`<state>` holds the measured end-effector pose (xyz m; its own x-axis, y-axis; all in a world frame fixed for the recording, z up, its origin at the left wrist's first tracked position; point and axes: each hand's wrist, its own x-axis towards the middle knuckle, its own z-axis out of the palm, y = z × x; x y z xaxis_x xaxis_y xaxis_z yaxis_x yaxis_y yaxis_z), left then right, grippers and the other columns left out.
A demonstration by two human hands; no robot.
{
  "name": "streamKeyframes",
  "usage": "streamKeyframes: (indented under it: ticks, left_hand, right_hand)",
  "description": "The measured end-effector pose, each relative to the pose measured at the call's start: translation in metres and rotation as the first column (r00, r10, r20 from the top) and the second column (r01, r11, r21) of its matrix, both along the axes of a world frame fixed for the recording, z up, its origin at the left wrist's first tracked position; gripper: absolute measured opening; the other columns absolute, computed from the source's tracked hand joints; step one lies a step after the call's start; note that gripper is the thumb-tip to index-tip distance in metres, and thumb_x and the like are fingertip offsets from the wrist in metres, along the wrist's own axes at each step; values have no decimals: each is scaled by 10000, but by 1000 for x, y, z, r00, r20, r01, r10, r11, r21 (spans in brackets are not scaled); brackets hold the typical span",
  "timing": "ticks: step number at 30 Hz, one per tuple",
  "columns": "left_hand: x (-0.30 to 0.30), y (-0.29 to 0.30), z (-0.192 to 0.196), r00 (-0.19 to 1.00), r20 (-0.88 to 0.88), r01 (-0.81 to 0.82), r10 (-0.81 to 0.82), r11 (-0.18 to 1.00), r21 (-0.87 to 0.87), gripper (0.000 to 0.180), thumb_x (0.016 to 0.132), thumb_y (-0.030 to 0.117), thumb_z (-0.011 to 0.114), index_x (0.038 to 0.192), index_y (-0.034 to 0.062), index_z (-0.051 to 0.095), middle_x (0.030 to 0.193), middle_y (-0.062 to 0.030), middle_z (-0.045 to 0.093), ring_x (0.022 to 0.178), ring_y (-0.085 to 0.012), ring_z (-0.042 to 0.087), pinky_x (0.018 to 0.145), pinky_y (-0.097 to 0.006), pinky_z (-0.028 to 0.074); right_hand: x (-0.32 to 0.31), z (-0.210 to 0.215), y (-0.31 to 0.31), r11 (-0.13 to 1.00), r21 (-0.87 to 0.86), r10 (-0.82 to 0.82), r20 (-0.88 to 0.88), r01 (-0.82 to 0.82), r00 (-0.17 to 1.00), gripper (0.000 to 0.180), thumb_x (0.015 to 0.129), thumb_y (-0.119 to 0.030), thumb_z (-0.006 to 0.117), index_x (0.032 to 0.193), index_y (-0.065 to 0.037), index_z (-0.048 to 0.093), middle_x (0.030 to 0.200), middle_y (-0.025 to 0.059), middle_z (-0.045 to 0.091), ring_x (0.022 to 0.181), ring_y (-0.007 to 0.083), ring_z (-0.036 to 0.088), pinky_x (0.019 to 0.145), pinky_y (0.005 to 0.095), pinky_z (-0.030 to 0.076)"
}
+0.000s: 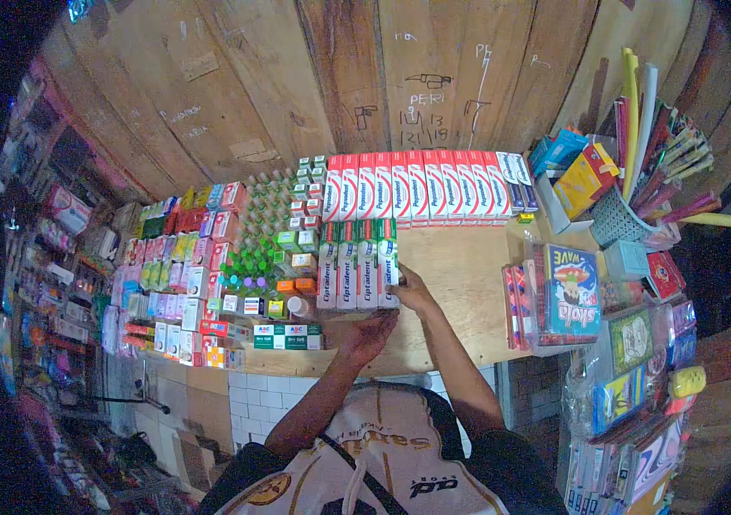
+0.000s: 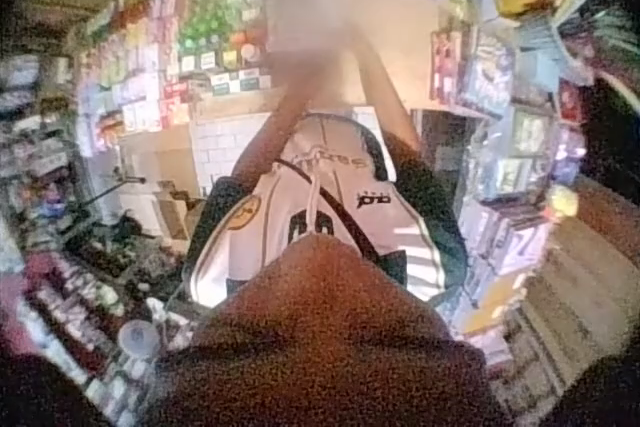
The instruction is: Transferring and organizing toothpaste boxes from a cardboard shipping box onto a retail shelf.
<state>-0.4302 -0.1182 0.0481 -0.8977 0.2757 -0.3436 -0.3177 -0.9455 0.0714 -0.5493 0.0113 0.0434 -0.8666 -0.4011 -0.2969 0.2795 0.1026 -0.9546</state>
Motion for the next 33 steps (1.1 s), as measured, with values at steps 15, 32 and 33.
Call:
streamKeyframes:
  ticks: [15,32,33]
  left_hand:
    - [5,-3,5,994,-75,89,-76,978,187,326,844,39,528,1162,-27,502,1130,-176,579,1128,-323,527,1042,-436,376]
    - [4,-12,1,971,102,209,-215,976,68,470,860,94,509,1296,-39,395,1367,-206,386,1313,-326,348,1113,-431,279]
    - [4,-12,6,962,101,247,-253,966,70,470,860,94,509,1296,-39,395,1367,-206,386,1313,-326,348,1113,-431,279]
  right_hand:
    - [6,25,-1,1000,2,21,-6,-21,1000,693,775,-14,593,1412,-137,347,1072,109,609,931,194,581,735,341,492]
    - [17,18,-1,989,-135,-59,38,63,998,675,823,-106,582,1436,-101,300,1164,95,571,1030,165,550,846,286,454]
    - [27,24,4,986,-133,-98,38,102,994,675,823,-106,582,1436,-101,300,1164,95,571,1030,165,550,846,286,454]
